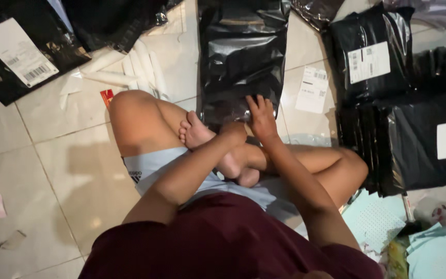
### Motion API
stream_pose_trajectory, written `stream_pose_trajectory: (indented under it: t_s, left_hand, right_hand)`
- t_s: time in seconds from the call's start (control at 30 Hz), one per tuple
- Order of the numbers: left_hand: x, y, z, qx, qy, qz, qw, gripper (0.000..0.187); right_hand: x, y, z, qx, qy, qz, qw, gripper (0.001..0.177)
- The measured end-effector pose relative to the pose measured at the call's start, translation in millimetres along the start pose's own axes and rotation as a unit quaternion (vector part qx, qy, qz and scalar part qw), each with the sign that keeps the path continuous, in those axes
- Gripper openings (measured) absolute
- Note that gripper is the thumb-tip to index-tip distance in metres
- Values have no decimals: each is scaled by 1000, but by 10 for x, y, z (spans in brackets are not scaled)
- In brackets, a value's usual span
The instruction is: The person sits on the floor and repeatedly packs folded dark garments into black plastic shipping bags. They seal each bag and affix a white shipping label before stacking the completed packages.
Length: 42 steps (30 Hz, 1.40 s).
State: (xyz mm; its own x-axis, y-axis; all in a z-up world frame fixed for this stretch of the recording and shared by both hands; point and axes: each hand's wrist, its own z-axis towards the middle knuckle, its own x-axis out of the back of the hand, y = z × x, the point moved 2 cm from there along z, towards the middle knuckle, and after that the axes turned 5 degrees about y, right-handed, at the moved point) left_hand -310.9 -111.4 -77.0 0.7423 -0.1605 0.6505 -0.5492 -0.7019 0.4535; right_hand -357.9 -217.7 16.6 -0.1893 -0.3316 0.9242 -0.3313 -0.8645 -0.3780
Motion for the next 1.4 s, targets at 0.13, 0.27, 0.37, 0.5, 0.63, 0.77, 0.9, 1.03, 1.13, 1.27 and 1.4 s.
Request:
stream_pose_trajectory:
  t_s: [0.13, 0.27, 0.37, 0.5, 0.63, 0.77, 0.9, 1.03, 1.13, 1.27, 1.4]
  left_hand:
    - [-106, 31, 83, 36, 30, -5, 999, 40]
    - [-41, 82, 0, 71, 34, -29, 996, 64]
    - [221, 146, -45, 64, 7, 2, 998, 73]
    - [442, 244, -172, 78, -27, 17, 996, 82]
    - [633, -136, -47, -65, -47, -82, 993, 50]
    - [1061, -1106, 134, -104, -62, -287, 950, 35]
    - [1570, -1584, 274, 71, 128, -108, 983, 52]
    - [1545, -1443, 212, 250, 23, -262, 932, 30]
    - [1429, -1521, 185, 257, 25, -258, 931, 19]
    - [1346, -1582, 263, 260, 4, -304, 917, 16]
    - [1466, -1478, 155, 245, -13, -161, 956, 19]
  right_hand:
    - [-261, 127, 52, -33, -109, -80, 990, 50]
    - [-887, 605, 293, -102, -212, -105, 966, 35]
    - [-1293, 972, 816, -60, -167, -173, 969, 29]
    - [-1451, 954, 1004, -38, -140, -213, 966, 26]
    - [-916, 598, 534, -37, -59, -104, 992, 33]
    - [-341, 333, -69, -96, -57, -3, 994, 27]
    - [-99, 751, -37, -123, 187, 18, 974, 20]
    - [-298, 1437, 239, -235, 176, 84, 952, 18]
    - [-373, 1473, 190, -309, 180, 140, 923, 13]
    - [-147, 827, 284, -119, 288, 100, 945, 12]
    - [-152, -19, 470, 22, 173, 174, 969, 12]
